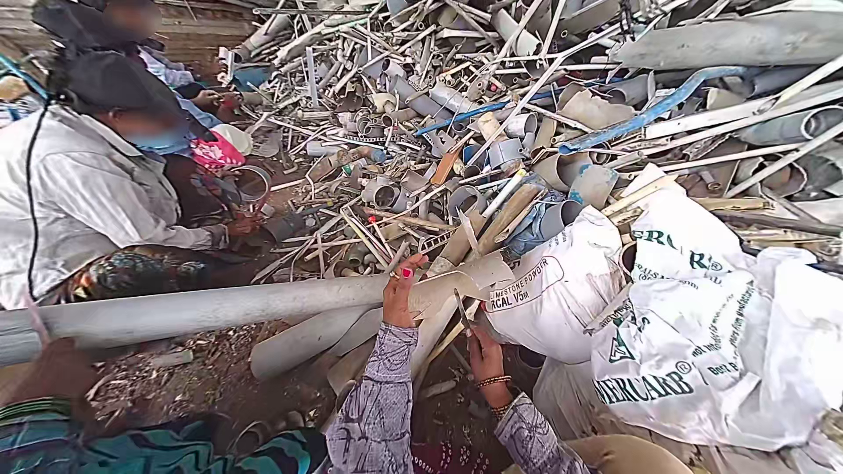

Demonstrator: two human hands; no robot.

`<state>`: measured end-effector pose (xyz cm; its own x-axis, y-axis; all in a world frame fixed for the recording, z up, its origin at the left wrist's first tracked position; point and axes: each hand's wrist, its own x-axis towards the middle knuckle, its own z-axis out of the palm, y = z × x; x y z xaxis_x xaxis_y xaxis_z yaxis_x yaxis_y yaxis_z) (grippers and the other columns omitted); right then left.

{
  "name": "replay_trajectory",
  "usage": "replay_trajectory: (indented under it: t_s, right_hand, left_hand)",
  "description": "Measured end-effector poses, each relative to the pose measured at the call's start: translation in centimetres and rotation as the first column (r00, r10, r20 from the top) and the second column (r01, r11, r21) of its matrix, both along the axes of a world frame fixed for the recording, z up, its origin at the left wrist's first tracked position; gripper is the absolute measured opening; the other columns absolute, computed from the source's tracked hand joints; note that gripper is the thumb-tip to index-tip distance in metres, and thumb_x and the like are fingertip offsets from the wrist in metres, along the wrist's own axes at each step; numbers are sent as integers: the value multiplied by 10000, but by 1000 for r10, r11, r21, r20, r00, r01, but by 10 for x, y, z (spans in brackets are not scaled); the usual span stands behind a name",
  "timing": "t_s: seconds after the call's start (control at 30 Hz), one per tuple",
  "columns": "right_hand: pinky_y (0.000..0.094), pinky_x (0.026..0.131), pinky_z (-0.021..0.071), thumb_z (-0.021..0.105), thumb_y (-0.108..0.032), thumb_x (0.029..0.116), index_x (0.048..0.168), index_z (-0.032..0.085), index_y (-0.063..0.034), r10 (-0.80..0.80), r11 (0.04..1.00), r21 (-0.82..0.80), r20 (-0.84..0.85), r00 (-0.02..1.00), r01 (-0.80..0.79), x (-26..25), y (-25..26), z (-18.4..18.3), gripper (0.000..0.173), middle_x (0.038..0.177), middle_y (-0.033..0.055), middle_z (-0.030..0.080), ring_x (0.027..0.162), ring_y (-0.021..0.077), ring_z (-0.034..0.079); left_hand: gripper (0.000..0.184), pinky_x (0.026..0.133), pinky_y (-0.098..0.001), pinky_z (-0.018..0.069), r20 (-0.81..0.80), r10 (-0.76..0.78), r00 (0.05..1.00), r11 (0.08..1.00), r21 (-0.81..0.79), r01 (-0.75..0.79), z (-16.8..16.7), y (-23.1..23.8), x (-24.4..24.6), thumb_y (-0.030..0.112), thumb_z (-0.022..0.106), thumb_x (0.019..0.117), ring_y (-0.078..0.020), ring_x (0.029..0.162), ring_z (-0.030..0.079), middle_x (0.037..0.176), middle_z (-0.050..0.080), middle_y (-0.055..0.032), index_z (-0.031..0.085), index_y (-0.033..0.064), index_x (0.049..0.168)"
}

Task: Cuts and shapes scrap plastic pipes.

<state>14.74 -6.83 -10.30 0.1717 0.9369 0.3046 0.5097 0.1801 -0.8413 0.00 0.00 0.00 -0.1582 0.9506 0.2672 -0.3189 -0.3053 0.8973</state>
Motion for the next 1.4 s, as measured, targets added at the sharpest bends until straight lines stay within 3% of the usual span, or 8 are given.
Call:
replay_trajectory:
  t_s: [0.23, 0.4, 0.53, 0.7, 0.87, 1.1, 1.27, 1.4]
  right_hand:
    - [551, 837, 523, 477, -29, 1039, 1202, 666, 141, -19, 986, -165, 20, 1000, 22, 8, 13, 19, 302, 936, 306, 701, 826, 401, 687]
    - [543, 792, 554, 498, 0, 983, 1139, 696, 140, 31, 999, -14, 63, 998, -31, 2, 0, 23, 288, 932, 291, 719, 816, 403, 712]
    - [606, 981, 469, 430, -102, 1086, 1341, 609, 63, 8, 887, -454, 184, 983, 78, 34, 28, 37, 353, 1154, 318, 686, 1095, 475, 664]
    - [605, 949, 492, 450, -90, 1066, 1290, 643, 84, 97, 921, -388, 258, 961, 12, 34, 5, 48, 343, 1100, 319, 701, 1049, 478, 683]
    - [581, 954, 484, 452, -129, 1086, 1280, 647, 67, 21, 857, -500, 276, 961, 125, 58, 8, 36, 338, 1142, 304, 682, 1052, 444, 670]
    - [566, 1004, 470, 488, -57, 1060, 1309, 644, 45, 28, 873, -472, 296, 955, 121, 65, 24, 6, 312, 1242, 304, 645, 1131, 451, 641]
    - [617, 984, 485, 525, 50, 980, 1140, 721, 111, 194, 970, -217, 407, 893, -112, 50, 26, 19, 261, 1183, 337, 678, 1128, 520, 649]
    - [570, 1053, 447, 474, -21, 1048, 1268, 670, 63, 141, 907, -419, 401, 905, 44, 61, 42, 6, 306, 1289, 301, 636, 1209, 466, 613]
  left_hand:
    - [540, 1000, -223, 455, 17, 12, 1000, 1000, 12, -12, -1, 4, -2, 300, 374, 1021, -37, 1125, 603, 1212, 668, -111, 487, -177, 1248]
    - [760, 1049, -224, 455, -60, -57, 997, 974, 215, 69, -10, 6, 0, 393, 735, 844, -58, 1173, 622, 1225, 686, -127, 509, -220, 1233]
    - [238, 1059, -266, 493, -155, -127, 980, 943, 288, 168, -4, 0, -1, 55, 672, 857, -109, 1129, 686, 1061, 766, -92, 712, -116, 1019]
    - [131, 955, -238, 557, -144, -73, 987, 938, 326, 117, -2, -7, -1, -11, 679, 837, -70, 980, 732, 958, 782, -63, 751, -71, 928]
    - [99, 897, -236, 593, -131, -42, 990, 920, 381, 89, 19, -16, -40, 77, 714, 859, -48, 919, 747, 916, 794, 42, 803, 111, 888]
    - [242, 815, -224, 601, 50, 184, 982, 981, 58, -186, 18, -14, -59, -120, 514, 899, -49, 807, 739, 815, 774, 5, 699, 22, 835]
    - [241, 874, -240, 594, -26, 72, 997, 990, 127, -68, 13, -4, -77, -104, 542, 874, -63, 862, 747, 852, 785, 9, 730, 44, 852]
    - [233, 861, -242, 598, -29, 81, 996, 988, 134, -77, 13, 1, -75, -107, 533, 870, -68, 847, 749, 838, 781, 8, 707, 47, 853]
